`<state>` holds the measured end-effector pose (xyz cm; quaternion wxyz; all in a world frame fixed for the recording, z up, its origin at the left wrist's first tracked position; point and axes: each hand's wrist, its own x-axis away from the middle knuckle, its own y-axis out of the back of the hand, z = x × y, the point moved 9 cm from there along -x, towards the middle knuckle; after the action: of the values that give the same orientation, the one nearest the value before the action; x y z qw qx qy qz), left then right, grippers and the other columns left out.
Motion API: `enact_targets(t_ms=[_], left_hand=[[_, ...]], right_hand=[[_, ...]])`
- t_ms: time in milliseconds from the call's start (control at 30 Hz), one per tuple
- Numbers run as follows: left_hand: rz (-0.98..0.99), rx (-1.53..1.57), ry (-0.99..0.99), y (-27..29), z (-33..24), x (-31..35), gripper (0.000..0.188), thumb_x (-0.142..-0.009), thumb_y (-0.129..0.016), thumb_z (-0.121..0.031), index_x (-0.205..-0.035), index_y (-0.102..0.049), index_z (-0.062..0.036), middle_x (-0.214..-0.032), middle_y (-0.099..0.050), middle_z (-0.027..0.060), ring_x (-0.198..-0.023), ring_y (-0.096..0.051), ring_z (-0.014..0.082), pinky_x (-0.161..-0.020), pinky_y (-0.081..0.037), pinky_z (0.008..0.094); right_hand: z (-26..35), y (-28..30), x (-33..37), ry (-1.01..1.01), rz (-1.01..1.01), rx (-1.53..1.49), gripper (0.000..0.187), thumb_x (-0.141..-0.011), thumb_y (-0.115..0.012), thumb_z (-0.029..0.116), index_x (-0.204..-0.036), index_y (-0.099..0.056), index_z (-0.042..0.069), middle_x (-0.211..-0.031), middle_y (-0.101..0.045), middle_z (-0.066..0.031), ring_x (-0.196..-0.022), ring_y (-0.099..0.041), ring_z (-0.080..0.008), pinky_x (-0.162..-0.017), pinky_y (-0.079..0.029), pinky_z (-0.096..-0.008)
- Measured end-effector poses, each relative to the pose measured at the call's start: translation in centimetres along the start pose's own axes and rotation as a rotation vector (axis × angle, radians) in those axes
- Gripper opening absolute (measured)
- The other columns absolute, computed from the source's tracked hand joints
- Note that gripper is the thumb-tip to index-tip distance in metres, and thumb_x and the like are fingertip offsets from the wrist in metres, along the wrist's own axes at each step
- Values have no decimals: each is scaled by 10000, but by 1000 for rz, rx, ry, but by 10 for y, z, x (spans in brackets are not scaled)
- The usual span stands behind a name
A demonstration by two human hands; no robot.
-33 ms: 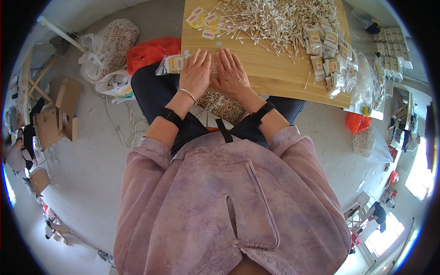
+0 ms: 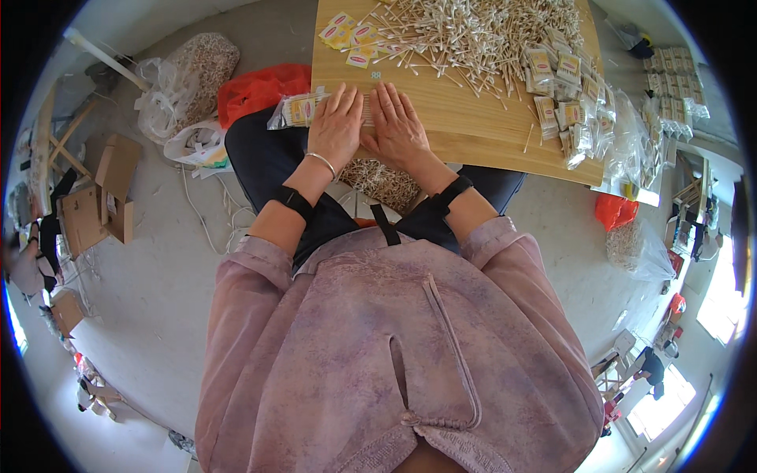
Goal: The recorder is manually grouping cotton swabs and placing them into clear plastic packaging.
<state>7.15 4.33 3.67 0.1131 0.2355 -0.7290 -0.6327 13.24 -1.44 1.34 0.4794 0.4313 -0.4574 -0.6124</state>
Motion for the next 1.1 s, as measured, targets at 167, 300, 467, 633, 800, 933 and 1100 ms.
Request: enact_targets(t_ms=[167, 300, 467, 633, 800, 933, 1100], left_hand=[[-73, -16, -87, 6, -5, -5, 385, -864, -511, -127, -1231, -511, -10, -1299, -512, 107, -1286, -388, 240, -1058, -302, 398], [-277, 292, -34, 34, 15, -7, 305, -858, -511, -69, -1156, -563, -34, -1180, -579, 112, -1130, -524, 280, -947, -420, 386], [-328, 460, 31, 30, 10, 14, 230, -851, -551, -73, -1074, -602, -85, -930, -586, 111, -806, -601, 301, -680, -499, 365], [-210, 312, -53, 7, -4, 31, 286, -866, -565, -158, -1132, -573, -54, -865, -527, 88, -796, -564, 269, -672, -482, 358], [-162, 249, -58, -2, -7, 27, 316, -868, -569, -186, -1153, -562, -51, -856, -518, 81, -805, -555, 249, -680, -482, 346], [-166, 249, -85, -2, -6, 28, 303, -875, -554, -186, -1152, -565, -62, -854, -520, 81, -803, -558, 247, -684, -483, 348], [-165, 256, -67, -3, -4, 26, 317, -884, -538, -177, -1182, -544, -70, -857, -523, 80, -806, -561, 248, -681, -483, 350]], right_hand=[[-7, 0, -4, -5, -18, 9, 783, -867, -442, 519, -1383, -291, -51, -1474, -237, -201, -1394, -179, -294, -1143, -124, -409], [-5, 3, -7, -3, -12, -23, 802, -870, -433, 539, -1387, -275, -54, -1474, -236, -201, -1393, -179, -299, -1143, -125, -408], [-9, 3, -5, -3, -29, -19, 803, -868, -439, 530, -1392, -262, -52, -1475, -229, -202, -1394, -174, -301, -1144, -123, -407], [-4, 1, -8, -12, 57, 20, 779, -850, -485, 442, -1405, -231, -43, -1489, -193, -193, -1405, -143, -286, -1150, -102, -397], [-6, 0, -6, -17, 72, 32, 774, -849, -478, 431, -1408, -224, -41, -1495, -180, -184, -1407, -132, -281, -1154, -92, -393], [-6, -1, -6, -21, 83, 43, 774, -861, -452, 453, -1411, -219, -39, -1500, -165, -179, -1411, -115, -277, -1157, -77, -390], [-7, -3, -6, -23, 67, 32, 768, -877, -431, 466, -1414, -214, -38, -1502, -163, -177, -1412, -107, -276, -1156, -72, -388]])
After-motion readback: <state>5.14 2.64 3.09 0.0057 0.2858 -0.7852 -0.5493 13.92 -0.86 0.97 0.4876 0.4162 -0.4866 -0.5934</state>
